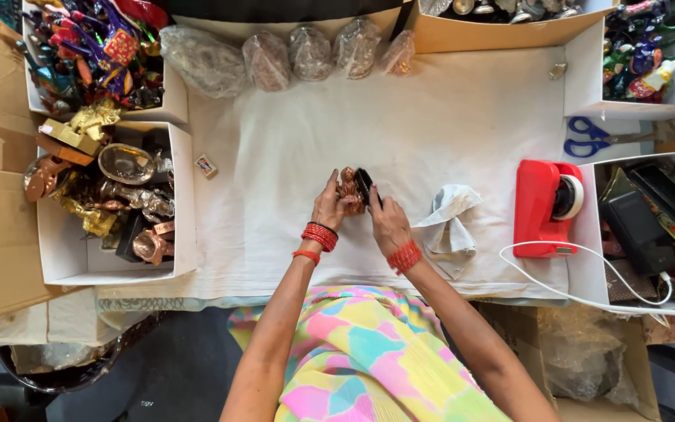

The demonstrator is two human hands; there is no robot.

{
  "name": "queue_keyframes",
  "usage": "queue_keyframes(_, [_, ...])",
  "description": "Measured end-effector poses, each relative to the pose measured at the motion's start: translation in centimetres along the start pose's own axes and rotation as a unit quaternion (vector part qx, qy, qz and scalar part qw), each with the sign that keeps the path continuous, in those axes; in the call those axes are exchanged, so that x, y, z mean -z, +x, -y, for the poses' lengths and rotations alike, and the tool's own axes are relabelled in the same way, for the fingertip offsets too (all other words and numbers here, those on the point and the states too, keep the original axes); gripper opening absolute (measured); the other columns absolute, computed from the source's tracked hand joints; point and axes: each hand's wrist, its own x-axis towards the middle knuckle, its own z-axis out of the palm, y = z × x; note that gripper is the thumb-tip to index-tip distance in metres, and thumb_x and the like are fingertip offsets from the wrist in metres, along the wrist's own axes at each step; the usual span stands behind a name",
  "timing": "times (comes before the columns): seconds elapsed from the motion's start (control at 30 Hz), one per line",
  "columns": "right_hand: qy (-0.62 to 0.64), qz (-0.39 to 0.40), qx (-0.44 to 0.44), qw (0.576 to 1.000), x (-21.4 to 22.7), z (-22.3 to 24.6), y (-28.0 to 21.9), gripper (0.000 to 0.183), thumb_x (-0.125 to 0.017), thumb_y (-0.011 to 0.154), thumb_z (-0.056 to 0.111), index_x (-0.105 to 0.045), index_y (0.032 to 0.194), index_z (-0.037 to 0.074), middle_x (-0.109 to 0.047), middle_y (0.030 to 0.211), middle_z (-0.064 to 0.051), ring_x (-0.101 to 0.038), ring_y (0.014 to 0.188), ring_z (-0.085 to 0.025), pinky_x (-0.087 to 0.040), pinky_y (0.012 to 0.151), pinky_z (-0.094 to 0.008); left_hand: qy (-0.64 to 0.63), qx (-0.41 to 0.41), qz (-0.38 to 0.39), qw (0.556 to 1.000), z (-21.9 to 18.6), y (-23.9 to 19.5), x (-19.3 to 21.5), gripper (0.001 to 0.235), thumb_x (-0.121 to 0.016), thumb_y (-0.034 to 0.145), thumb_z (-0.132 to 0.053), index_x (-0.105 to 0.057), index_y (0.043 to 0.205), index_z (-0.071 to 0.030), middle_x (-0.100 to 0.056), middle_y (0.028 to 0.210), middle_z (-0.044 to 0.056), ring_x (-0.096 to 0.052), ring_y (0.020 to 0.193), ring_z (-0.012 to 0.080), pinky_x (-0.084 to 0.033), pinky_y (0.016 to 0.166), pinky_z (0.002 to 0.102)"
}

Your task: The person holds a small copper-colored figurine and uses a black brush to clean its surface. They rotate the figurine to access different sides while brushing away dust or residue.

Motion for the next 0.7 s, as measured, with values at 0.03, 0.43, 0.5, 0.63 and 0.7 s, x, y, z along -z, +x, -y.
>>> queue_keyframes(0.03, [0.001, -0.001, 0.0, 1.0, -0.1, 0.0, 1.0, 0.057, -0.063, 0.097, 0.008, -0.046, 0.151, 0.001, -0.057, 0.091, -0.017, -0.061, 0.083, -0.035, -0.052, 0.075, -0.044, 0.001, -0.001, -0.001, 1.0, -0.4, -0.2, 0.0, 0.071, -0.065, 0.091, 0.0, -0.034, 0.155, -0.004, -0.072, 0.11, 0.024, -0.072, 0.099, 0.0377, -0.059, 0.088, 0.043])
queue_keyframes(0.43, [0.011, 0.008, -0.007, 1.0, 0.4, 0.9, -3.6, 0.062, -0.063, 0.098, 0.008, -0.041, 0.155, -0.002, -0.055, 0.089, -0.019, -0.059, 0.08, -0.036, -0.051, 0.071, -0.045, -0.088, 0.059, -0.025, 0.994, -0.9, -1.6, 0.2, 0.086, -0.061, 0.09, 0.009, -0.016, 0.161, -0.01, -0.069, 0.123, 0.023, -0.076, 0.1, 0.0287, -0.066, 0.085, 0.037])
queue_keyframes(0.5, [-0.005, 0.039, -0.033, 0.999, 0.5, 0.6, -5.1, 0.066, -0.064, 0.095, 0.011, -0.04, 0.156, -0.002, -0.055, 0.09, -0.019, -0.059, 0.08, -0.035, -0.051, 0.069, -0.045, -0.042, 0.087, -0.014, 0.995, -1.1, -1.4, 0.1, 0.083, -0.061, 0.093, 0.006, -0.018, 0.162, -0.012, -0.074, 0.115, 0.021, -0.077, 0.098, 0.0281, -0.066, 0.083, 0.036])
queue_keyframes(0.63, [-0.017, -0.001, -0.002, 1.0, 0.1, 0.6, -2.2, 0.063, -0.063, 0.095, 0.008, -0.041, 0.154, -0.001, -0.057, 0.096, -0.019, -0.06, 0.084, -0.035, -0.052, 0.074, -0.044, -0.062, 0.073, -0.012, 0.995, -1.5, -1.8, 0.3, 0.085, -0.065, 0.093, 0.005, -0.017, 0.161, -0.012, -0.073, 0.117, 0.022, -0.077, 0.097, 0.029, -0.065, 0.083, 0.037])
queue_keyframes(0.7, [-0.017, 0.034, -0.01, 0.999, 0.2, 1.0, 0.3, 0.062, -0.061, 0.094, 0.004, -0.042, 0.153, -0.001, -0.056, 0.094, -0.018, -0.061, 0.085, -0.035, -0.053, 0.076, -0.045, -0.069, 0.043, -0.036, 0.996, -2.2, -2.4, 0.8, 0.09, -0.062, 0.089, 0.008, -0.013, 0.162, -0.011, -0.067, 0.125, 0.025, -0.076, 0.099, 0.0301, -0.064, 0.083, 0.038])
